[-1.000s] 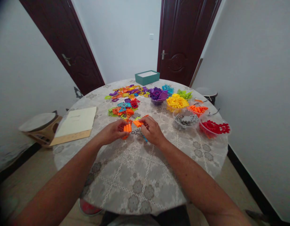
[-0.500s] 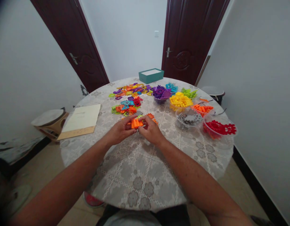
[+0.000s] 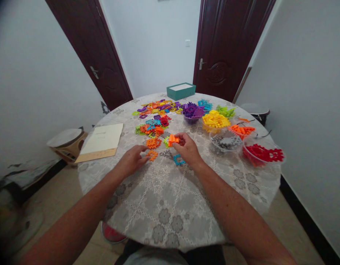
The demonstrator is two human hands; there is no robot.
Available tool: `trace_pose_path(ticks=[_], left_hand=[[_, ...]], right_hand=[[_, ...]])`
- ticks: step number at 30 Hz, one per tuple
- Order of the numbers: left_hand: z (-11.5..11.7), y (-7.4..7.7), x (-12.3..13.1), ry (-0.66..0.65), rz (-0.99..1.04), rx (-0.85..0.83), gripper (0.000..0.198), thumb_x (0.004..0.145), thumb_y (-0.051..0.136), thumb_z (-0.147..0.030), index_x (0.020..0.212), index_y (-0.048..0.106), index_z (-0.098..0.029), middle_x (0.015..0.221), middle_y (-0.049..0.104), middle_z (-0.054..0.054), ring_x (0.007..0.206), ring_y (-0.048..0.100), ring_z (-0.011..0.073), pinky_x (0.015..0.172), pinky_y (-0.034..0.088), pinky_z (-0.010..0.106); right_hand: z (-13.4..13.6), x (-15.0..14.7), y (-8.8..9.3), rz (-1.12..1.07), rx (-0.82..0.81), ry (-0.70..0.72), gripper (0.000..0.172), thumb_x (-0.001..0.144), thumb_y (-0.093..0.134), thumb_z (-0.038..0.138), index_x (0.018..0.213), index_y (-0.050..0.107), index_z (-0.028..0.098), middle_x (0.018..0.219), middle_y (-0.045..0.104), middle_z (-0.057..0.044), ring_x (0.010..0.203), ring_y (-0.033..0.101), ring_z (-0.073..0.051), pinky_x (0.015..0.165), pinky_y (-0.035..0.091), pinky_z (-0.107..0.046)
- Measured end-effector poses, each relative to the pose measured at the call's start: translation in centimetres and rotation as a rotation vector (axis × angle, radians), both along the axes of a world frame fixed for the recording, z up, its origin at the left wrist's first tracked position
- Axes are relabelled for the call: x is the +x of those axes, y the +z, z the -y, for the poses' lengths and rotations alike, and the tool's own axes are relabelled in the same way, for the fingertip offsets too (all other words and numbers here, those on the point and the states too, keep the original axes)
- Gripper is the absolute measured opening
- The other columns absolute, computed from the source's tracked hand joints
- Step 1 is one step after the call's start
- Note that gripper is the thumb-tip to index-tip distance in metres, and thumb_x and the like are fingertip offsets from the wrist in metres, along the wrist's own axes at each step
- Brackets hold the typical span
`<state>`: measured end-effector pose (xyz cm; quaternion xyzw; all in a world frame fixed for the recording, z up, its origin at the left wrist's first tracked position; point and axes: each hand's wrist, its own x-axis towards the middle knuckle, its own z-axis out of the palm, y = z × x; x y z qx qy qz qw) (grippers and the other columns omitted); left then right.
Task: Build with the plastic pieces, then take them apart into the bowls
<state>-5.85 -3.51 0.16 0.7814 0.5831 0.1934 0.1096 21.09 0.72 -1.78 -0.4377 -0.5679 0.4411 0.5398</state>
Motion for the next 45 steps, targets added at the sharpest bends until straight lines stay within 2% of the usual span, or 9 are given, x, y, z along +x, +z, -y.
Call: trace_pose_path(ticks=[4, 12, 16, 20, 24, 34, 37, 41, 45], left_hand=[[0.2, -0.6, 0.6, 0.057, -0.119, -0.071, 0.048, 0.092, 0.07, -0.037, 0.135, 0.063, -0.018, 0.133, 0.066, 0.015, 0.121, 0.065, 0.0289, 0.102, 0.049, 0.038], [0.1, -0.8, 2.7, 0.135, -0.198, -0.092, 0.044, 0.093, 0.066, -0.04, 0.13, 0.061, -0.017, 0.121, 0.067, 0.015, 0.108, 0.067, 0.0282, 0.088, 0.05, 0.036], [-0.6, -1.5, 2.0, 0.053, 0.044, 0.071, 0.049, 0.09, 0.067, -0.031, 0.135, 0.057, -0.013, 0.114, 0.064, 0.012, 0.103, 0.064, 0.024, 0.091, 0.051, 0.035], [-2.1, -1.1, 3.3, -0.011, 0.293, 0.114, 0.03, 0.087, 0.064, -0.024, 0.116, 0.068, -0.017, 0.098, 0.064, 0.006, 0.09, 0.063, 0.0208, 0.083, 0.05, 0.033], [-3.0, -0.6, 5.5, -0.085, 0.359, 0.027, 0.007, 0.086, 0.063, -0.022, 0.09, 0.068, -0.019, 0.089, 0.067, 0.004, 0.08, 0.062, 0.0185, 0.074, 0.046, 0.03], [-2.9, -0.4, 4.9, -0.115, 0.531, 0.081, 0.013, 0.092, 0.059, -0.03, 0.089, 0.068, -0.021, 0.09, 0.071, 0.005, 0.086, 0.066, 0.0214, 0.08, 0.049, 0.033], [-3.6, 0.3, 5.9, -0.09, 0.664, 0.058, 0.016, 0.09, 0.06, -0.026, 0.101, 0.071, -0.021, 0.097, 0.073, 0.005, 0.086, 0.067, 0.0205, 0.081, 0.052, 0.033], [-5.4, -0.3, 7.8, 0.029, 0.896, -0.053, 0.049, 0.081, 0.066, -0.018, 0.13, 0.066, -0.02, 0.125, 0.071, 0.012, 0.083, 0.069, 0.017, 0.079, 0.056, 0.033], [-6.2, -2.1, 8.8, 0.033, 1.24, -0.323, 0.055, 0.083, 0.071, -0.023, 0.137, 0.062, -0.015, 0.104, 0.073, 0.009, 0.083, 0.071, 0.0175, 0.075, 0.059, 0.03]], right_hand=[[-0.3, 0.6, 0.0, -0.008, -0.033, -0.005, 0.039, 0.074, 0.075, 0.037, 0.109, 0.061, 0.024, 0.098, 0.071, -0.003, 0.078, 0.066, -0.018, 0.062, 0.054, -0.029], [0.2, -0.2, -1.2, 0.065, -0.055, 0.108, 0.037, 0.08, 0.074, 0.035, 0.114, 0.062, 0.024, 0.084, 0.07, 0.002, 0.069, 0.065, -0.016, 0.064, 0.052, -0.028], [0.5, -0.7, -0.6, -0.025, -0.094, 0.147, 0.037, 0.078, 0.075, 0.033, 0.111, 0.063, 0.023, 0.089, 0.07, 0.001, 0.072, 0.066, -0.015, 0.065, 0.053, -0.027], [1.0, -1.3, 0.4, -0.15, -0.118, 0.198, 0.036, 0.076, 0.078, 0.033, 0.107, 0.062, 0.024, 0.095, 0.072, -0.001, 0.073, 0.068, -0.016, 0.067, 0.055, -0.029], [0.8, -2.0, -0.3, -0.181, -0.143, 0.176, 0.035, 0.072, 0.081, 0.033, 0.102, 0.064, 0.024, 0.092, 0.072, -0.001, 0.071, 0.067, -0.018, 0.065, 0.054, -0.03], [0.0, -1.5, -1.9, -0.256, -0.153, 0.156, 0.035, 0.075, 0.082, 0.038, 0.104, 0.066, 0.026, 0.096, 0.073, -0.003, 0.074, 0.066, -0.02, 0.066, 0.054, -0.032], [-0.1, -1.2, -1.6, -0.257, -0.137, 0.166, 0.036, 0.076, 0.082, 0.037, 0.106, 0.066, 0.025, 0.1, 0.073, -0.003, 0.076, 0.066, -0.02, 0.067, 0.054, -0.032], [-0.2, -0.8, -0.2, -0.137, -0.089, 0.102, 0.034, 0.075, 0.081, 0.035, 0.104, 0.066, 0.025, 0.094, 0.073, -0.001, 0.072, 0.066, -0.018, 0.066, 0.054, -0.03], [0.5, 0.4, 2.4, 0.012, -0.066, 0.074, 0.033, 0.08, 0.073, 0.032, 0.111, 0.064, 0.025, 0.087, 0.071, 0.001, 0.069, 0.064, -0.017, 0.062, 0.052, -0.028]])
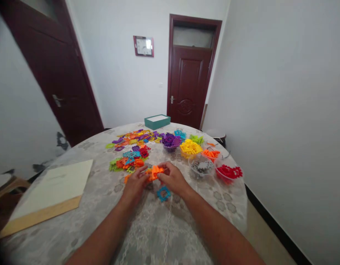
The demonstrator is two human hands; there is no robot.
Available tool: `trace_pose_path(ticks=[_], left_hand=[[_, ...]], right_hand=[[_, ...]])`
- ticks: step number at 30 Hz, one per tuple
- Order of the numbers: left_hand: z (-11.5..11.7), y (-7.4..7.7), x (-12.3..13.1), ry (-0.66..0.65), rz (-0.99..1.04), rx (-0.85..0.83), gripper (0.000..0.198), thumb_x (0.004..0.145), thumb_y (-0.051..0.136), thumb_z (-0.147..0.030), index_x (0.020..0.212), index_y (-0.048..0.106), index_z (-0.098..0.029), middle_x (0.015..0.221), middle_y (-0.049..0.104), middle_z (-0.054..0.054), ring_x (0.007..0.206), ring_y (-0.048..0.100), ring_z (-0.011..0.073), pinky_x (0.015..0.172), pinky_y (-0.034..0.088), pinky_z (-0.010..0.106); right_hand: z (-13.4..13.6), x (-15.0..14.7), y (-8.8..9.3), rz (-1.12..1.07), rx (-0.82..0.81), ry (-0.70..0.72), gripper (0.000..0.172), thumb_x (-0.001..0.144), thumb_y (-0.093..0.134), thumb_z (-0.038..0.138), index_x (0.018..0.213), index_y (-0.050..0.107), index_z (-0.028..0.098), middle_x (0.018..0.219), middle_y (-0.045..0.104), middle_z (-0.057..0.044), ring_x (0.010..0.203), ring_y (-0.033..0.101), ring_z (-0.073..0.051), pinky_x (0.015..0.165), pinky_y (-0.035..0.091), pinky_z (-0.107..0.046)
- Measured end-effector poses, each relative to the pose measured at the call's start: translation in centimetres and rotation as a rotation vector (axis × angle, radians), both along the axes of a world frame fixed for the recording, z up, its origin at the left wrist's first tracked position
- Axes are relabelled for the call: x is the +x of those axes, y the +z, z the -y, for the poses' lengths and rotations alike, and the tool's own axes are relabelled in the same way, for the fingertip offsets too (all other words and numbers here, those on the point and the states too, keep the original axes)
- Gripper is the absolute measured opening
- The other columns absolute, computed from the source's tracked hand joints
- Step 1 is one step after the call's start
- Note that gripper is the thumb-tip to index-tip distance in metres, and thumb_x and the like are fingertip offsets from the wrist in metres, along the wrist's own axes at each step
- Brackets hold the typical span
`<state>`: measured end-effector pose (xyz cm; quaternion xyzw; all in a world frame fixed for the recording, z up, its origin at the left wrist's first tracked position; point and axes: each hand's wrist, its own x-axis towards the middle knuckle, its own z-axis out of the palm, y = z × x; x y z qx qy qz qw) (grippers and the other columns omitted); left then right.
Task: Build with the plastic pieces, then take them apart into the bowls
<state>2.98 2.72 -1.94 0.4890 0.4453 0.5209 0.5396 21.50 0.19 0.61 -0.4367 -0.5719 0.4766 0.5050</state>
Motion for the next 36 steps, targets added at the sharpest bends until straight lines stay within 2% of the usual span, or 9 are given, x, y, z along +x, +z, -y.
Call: trace_pose_path(ticks=[4, 8, 12, 16, 22, 27, 32, 34, 36], left_hand=[[-0.2, -0.8, -0.5, -0.106, 0.225, -0.15, 0.041, 0.077, 0.083, -0.021, 0.116, 0.071, -0.018, 0.1, 0.07, 0.005, 0.081, 0.07, 0.0162, 0.07, 0.066, 0.032], [-0.4, -0.5, -1.0, -0.188, 0.325, -0.201, 0.036, 0.076, 0.084, -0.017, 0.109, 0.071, -0.018, 0.092, 0.065, 0.001, 0.067, 0.066, 0.013, 0.055, 0.066, 0.03], [-0.4, -0.4, -0.9, -0.276, 0.337, -0.205, 0.035, 0.076, 0.085, -0.016, 0.107, 0.072, -0.018, 0.086, 0.063, -0.001, 0.064, 0.063, 0.0117, 0.054, 0.067, 0.03], [-0.2, -0.3, -0.9, -0.334, 0.355, -0.217, 0.041, 0.073, 0.088, -0.013, 0.111, 0.073, -0.019, 0.087, 0.064, -0.001, 0.073, 0.067, 0.0127, 0.072, 0.07, 0.035], [0.0, 0.0, -0.9, -0.411, 0.354, -0.272, 0.049, 0.073, 0.087, -0.01, 0.118, 0.075, -0.023, 0.081, 0.059, -0.003, 0.074, 0.066, 0.0108, 0.088, 0.068, 0.04], [-0.1, -0.1, -0.9, -0.394, 0.343, -0.293, 0.053, 0.071, 0.086, -0.008, 0.121, 0.075, -0.023, 0.081, 0.058, -0.002, 0.075, 0.066, 0.0118, 0.089, 0.067, 0.041], [-0.2, -0.5, -0.9, -0.43, 0.314, -0.291, 0.052, 0.076, 0.087, -0.012, 0.125, 0.074, -0.023, 0.084, 0.062, 0.0, 0.078, 0.067, 0.0115, 0.089, 0.068, 0.037], [-0.2, -0.6, -0.9, -0.44, 0.304, -0.288, 0.05, 0.078, 0.088, -0.015, 0.125, 0.074, -0.023, 0.084, 0.062, -0.001, 0.078, 0.068, 0.0111, 0.087, 0.068, 0.035], [-0.1, -0.6, -0.8, -0.438, 0.308, -0.288, 0.049, 0.078, 0.088, -0.017, 0.124, 0.073, -0.022, 0.085, 0.063, -0.001, 0.078, 0.069, 0.0109, 0.086, 0.068, 0.034]], right_hand=[[1.3, 3.9, 3.2, 0.229, 0.192, -0.117, 0.033, 0.086, 0.069, 0.031, 0.119, 0.066, 0.026, 0.08, 0.066, 0.003, 0.067, 0.059, -0.014, 0.062, 0.047, -0.025], [1.7, 11.5, 6.2, 0.458, 0.323, -0.434, 0.033, 0.088, 0.066, 0.031, 0.121, 0.069, 0.025, 0.081, 0.065, 0.002, 0.069, 0.059, -0.015, 0.067, 0.048, -0.027], [-0.9, 20.2, 7.7, 0.679, 0.268, -0.752, 0.036, 0.086, 0.064, 0.028, 0.121, 0.07, 0.021, 0.096, 0.073, -0.004, 0.08, 0.065, -0.018, 0.079, 0.053, -0.031], [-4.7, 25.0, 8.0, 0.867, 0.076, -0.846, 0.036, 0.08, 0.068, 0.019, 0.116, 0.072, 0.019, 0.112, 0.075, -0.009, 0.098, 0.067, -0.021, 0.089, 0.053, -0.032], [-8.8, 24.6, 6.9, 0.797, -0.162, -0.799, 0.032, 0.074, 0.078, 0.018, 0.105, 0.074, 0.011, 0.069, 0.072, -0.005, 0.064, 0.068, -0.018, 0.068, 0.056, -0.029], [-9.6, 24.2, 7.1, 0.712, -0.144, -0.812, 0.032, 0.081, 0.075, 0.022, 0.11, 0.074, 0.01, 0.073, 0.075, -0.009, 0.061, 0.07, -0.018, 0.063, 0.055, -0.028], [-5.8, 22.0, 7.9, 0.611, 0.015, -0.825, 0.029, 0.091, 0.055, 0.018, 0.114, 0.073, 0.013, 0.09, 0.077, -0.009, 0.074, 0.073, -0.017, 0.067, 0.056, -0.025], [-3.3, 19.2, 7.4, 0.562, 0.149, -0.721, 0.023, 0.092, 0.056, 0.021, 0.106, 0.074, 0.016, 0.085, 0.075, -0.006, 0.074, 0.072, -0.017, 0.068, 0.056, -0.026], [-0.8, 15.4, 6.3, 0.559, 0.216, -0.491, 0.019, 0.093, 0.059, 0.025, 0.102, 0.074, 0.02, 0.082, 0.074, -0.003, 0.072, 0.07, -0.018, 0.068, 0.056, -0.028]])
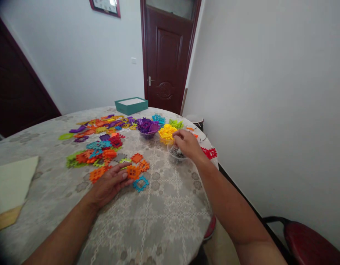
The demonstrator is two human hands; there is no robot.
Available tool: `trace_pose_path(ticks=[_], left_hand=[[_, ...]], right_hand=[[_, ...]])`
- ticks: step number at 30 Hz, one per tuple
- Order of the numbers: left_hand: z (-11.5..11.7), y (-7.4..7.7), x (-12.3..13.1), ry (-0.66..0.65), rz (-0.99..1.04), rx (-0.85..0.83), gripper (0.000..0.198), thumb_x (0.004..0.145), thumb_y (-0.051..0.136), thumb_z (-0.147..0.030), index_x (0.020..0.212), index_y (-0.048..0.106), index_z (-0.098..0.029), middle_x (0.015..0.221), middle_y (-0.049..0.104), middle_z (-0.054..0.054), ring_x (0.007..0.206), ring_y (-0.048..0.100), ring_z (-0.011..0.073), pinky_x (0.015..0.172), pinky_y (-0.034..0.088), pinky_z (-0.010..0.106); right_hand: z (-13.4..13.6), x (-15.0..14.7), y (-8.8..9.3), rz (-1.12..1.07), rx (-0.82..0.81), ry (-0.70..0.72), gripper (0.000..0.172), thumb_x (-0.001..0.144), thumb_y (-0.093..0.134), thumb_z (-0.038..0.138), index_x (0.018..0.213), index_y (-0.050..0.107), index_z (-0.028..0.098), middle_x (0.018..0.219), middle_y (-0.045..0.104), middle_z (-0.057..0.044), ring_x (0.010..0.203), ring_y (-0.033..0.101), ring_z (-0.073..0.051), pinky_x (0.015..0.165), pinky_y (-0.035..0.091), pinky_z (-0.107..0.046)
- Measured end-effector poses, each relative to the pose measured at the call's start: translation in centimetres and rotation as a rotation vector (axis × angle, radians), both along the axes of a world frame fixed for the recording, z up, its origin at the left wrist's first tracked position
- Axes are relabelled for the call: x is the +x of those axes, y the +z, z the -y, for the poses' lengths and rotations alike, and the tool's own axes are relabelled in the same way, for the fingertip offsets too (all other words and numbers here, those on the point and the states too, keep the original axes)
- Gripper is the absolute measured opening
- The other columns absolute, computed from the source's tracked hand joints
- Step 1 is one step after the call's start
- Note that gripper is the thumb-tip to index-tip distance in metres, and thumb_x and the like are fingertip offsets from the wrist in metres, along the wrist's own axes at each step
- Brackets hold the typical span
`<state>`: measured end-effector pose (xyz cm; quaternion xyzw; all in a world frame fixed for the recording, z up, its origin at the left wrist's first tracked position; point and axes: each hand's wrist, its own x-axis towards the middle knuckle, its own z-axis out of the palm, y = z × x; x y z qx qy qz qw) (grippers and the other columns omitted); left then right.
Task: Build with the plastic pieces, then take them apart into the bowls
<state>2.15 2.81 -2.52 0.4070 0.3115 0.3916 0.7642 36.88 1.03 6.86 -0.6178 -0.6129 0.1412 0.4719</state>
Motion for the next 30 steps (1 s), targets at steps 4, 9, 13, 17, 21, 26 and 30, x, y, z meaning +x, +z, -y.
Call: trace_pose_path(ticks=[4, 9, 13, 17, 21, 26, 30], left_hand=[[0.2, 0.0, 0.1, 0.006, 0.017, -0.006, 0.049, 0.077, 0.089, -0.017, 0.123, 0.072, -0.018, 0.088, 0.069, 0.001, 0.078, 0.071, 0.0116, 0.082, 0.068, 0.031], [0.2, -0.4, 0.2, -0.044, -0.005, 0.044, 0.045, 0.081, 0.087, -0.023, 0.124, 0.072, -0.02, 0.122, 0.075, 0.01, 0.099, 0.076, 0.0177, 0.083, 0.066, 0.028], [0.4, -0.2, 0.3, -0.064, -0.038, 0.076, 0.045, 0.081, 0.088, -0.027, 0.122, 0.072, -0.02, 0.122, 0.076, 0.011, 0.097, 0.077, 0.0184, 0.083, 0.065, 0.029], [0.5, 0.2, 0.3, -0.015, -0.085, 0.103, 0.043, 0.083, 0.086, -0.034, 0.12, 0.071, -0.019, 0.12, 0.078, 0.014, 0.106, 0.077, 0.025, 0.089, 0.065, 0.036], [0.2, 0.3, 0.1, 0.102, -0.108, 0.147, 0.039, 0.081, 0.085, -0.033, 0.113, 0.071, -0.016, 0.109, 0.08, 0.014, 0.102, 0.078, 0.0267, 0.083, 0.065, 0.038], [-0.6, 0.9, -0.7, 0.445, -0.091, 0.266, 0.033, 0.077, 0.081, -0.036, 0.102, 0.072, -0.016, 0.091, 0.078, 0.008, 0.088, 0.076, 0.024, 0.072, 0.065, 0.036], [-1.5, 2.3, -1.7, 0.768, -0.089, 0.318, 0.026, 0.076, 0.076, -0.034, 0.097, 0.071, -0.018, 0.086, 0.075, 0.003, 0.08, 0.074, 0.0194, 0.071, 0.065, 0.034]], right_hand=[[3.0, -7.6, -3.1, -0.015, -0.113, 0.284, 0.018, 0.095, 0.061, 0.027, 0.106, 0.075, 0.023, 0.093, 0.076, -0.004, 0.076, 0.071, -0.019, 0.067, 0.055, -0.03], [3.4, -13.1, -5.6, 0.012, -0.118, 0.359, 0.023, 0.097, 0.064, 0.028, 0.117, 0.073, 0.024, 0.103, 0.077, -0.004, 0.086, 0.071, -0.018, 0.076, 0.055, -0.031], [3.7, -13.9, -5.6, 0.058, -0.081, 0.348, 0.022, 0.097, 0.061, 0.022, 0.114, 0.074, 0.023, 0.098, 0.078, -0.002, 0.089, 0.071, -0.017, 0.08, 0.053, -0.029], [3.8, -10.2, -3.4, 0.159, -0.025, 0.236, 0.019, 0.096, 0.062, 0.024, 0.11, 0.075, 0.022, 0.092, 0.077, -0.002, 0.081, 0.069, -0.017, 0.076, 0.052, -0.029], [1.8, -1.8, -0.4, 0.266, 0.09, -0.146, 0.021, 0.093, 0.062, 0.026, 0.107, 0.076, 0.02, 0.098, 0.077, -0.005, 0.087, 0.069, -0.02, 0.082, 0.052, -0.033], [-2.8, 7.6, 1.8, 0.39, -0.001, -0.486, 0.027, 0.089, 0.058, 0.021, 0.107, 0.078, 0.015, 0.1, 0.079, -0.009, 0.088, 0.069, -0.02, 0.088, 0.052, -0.032], [-5.9, 10.5, 2.1, 0.513, -0.191, -0.591, 0.029, 0.086, 0.061, 0.017, 0.108, 0.08, 0.015, 0.109, 0.079, -0.012, 0.097, 0.07, -0.021, 0.091, 0.051, -0.03]])
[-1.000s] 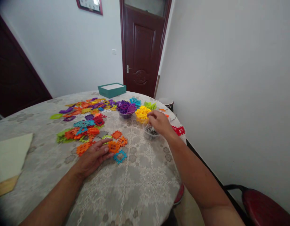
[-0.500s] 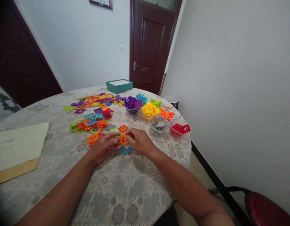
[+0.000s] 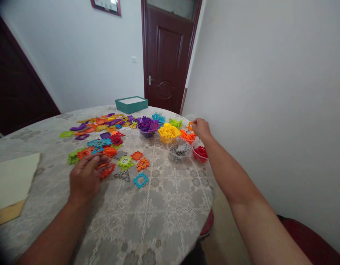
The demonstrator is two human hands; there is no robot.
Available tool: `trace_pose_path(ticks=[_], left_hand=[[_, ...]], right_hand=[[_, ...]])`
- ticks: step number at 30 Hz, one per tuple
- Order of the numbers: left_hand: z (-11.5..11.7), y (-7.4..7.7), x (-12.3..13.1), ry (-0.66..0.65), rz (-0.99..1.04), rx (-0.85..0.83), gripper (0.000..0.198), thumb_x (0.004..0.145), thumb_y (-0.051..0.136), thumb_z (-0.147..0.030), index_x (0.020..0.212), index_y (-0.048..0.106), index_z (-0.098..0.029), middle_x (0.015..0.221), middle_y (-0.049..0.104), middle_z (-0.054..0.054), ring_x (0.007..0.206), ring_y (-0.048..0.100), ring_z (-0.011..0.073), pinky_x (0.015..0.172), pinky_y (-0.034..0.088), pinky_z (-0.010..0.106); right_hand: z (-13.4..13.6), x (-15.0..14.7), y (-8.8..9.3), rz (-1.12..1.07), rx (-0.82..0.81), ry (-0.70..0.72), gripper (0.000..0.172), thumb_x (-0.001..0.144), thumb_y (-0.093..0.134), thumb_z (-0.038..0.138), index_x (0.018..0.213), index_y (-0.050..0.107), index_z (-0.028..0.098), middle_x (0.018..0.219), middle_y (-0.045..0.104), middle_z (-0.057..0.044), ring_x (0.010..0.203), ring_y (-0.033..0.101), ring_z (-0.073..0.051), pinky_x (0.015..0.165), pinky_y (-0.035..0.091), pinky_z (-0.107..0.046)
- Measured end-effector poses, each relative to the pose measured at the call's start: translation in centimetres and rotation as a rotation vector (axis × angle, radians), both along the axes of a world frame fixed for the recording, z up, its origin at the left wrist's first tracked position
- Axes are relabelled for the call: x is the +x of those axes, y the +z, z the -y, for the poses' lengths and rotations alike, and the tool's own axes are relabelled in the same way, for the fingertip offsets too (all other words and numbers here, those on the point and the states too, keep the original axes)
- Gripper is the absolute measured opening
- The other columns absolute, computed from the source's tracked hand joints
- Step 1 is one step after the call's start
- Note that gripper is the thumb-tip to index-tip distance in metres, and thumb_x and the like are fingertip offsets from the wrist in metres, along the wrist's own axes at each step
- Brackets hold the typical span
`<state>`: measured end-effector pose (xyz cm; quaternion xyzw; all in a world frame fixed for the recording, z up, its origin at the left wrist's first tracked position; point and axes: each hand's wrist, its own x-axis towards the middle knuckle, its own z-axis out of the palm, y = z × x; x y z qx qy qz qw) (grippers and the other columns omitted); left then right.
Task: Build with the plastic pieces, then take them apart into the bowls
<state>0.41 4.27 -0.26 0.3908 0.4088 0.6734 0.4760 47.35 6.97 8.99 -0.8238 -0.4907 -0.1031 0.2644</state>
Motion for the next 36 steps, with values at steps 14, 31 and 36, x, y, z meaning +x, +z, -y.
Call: trace_pose_path(ticks=[14, 31, 36], left_hand=[[-1.5, -1.5, -6.8, 0.31, -0.99, -0.056, 0.031, 0.085, 0.056, -0.029, 0.109, 0.073, -0.02, 0.109, 0.077, 0.01, 0.105, 0.071, 0.0281, 0.1, 0.055, 0.046], [-1.0, -5.4, -5.5, 0.383, -1.318, 0.124, 0.05, 0.099, 0.057, -0.037, 0.144, 0.052, -0.016, 0.145, 0.057, 0.023, 0.141, 0.051, 0.038, 0.118, 0.041, 0.058], [-1.0, -6.0, -5.1, 0.426, -1.232, 0.066, 0.069, 0.096, 0.063, -0.041, 0.155, 0.039, -0.014, 0.155, 0.048, 0.027, 0.149, 0.043, 0.0409, 0.12, 0.038, 0.059]], right_hand=[[5.1, -11.0, -2.7, -0.023, 0.152, 0.478, 0.028, 0.096, 0.055, 0.027, 0.109, 0.078, 0.019, 0.105, 0.08, -0.009, 0.093, 0.072, -0.023, 0.089, 0.053, -0.033], [-8.3, -31.4, -6.1, -0.016, -0.115, 1.093, 0.04, 0.108, 0.049, 0.039, 0.136, 0.069, 0.019, 0.141, 0.069, -0.013, 0.134, 0.061, -0.025, 0.117, 0.043, -0.041], [-14.6, -37.3, -5.7, 0.058, -0.202, 1.128, 0.048, 0.108, 0.048, 0.046, 0.141, 0.066, 0.017, 0.147, 0.065, -0.013, 0.14, 0.057, -0.025, 0.119, 0.04, -0.039]])
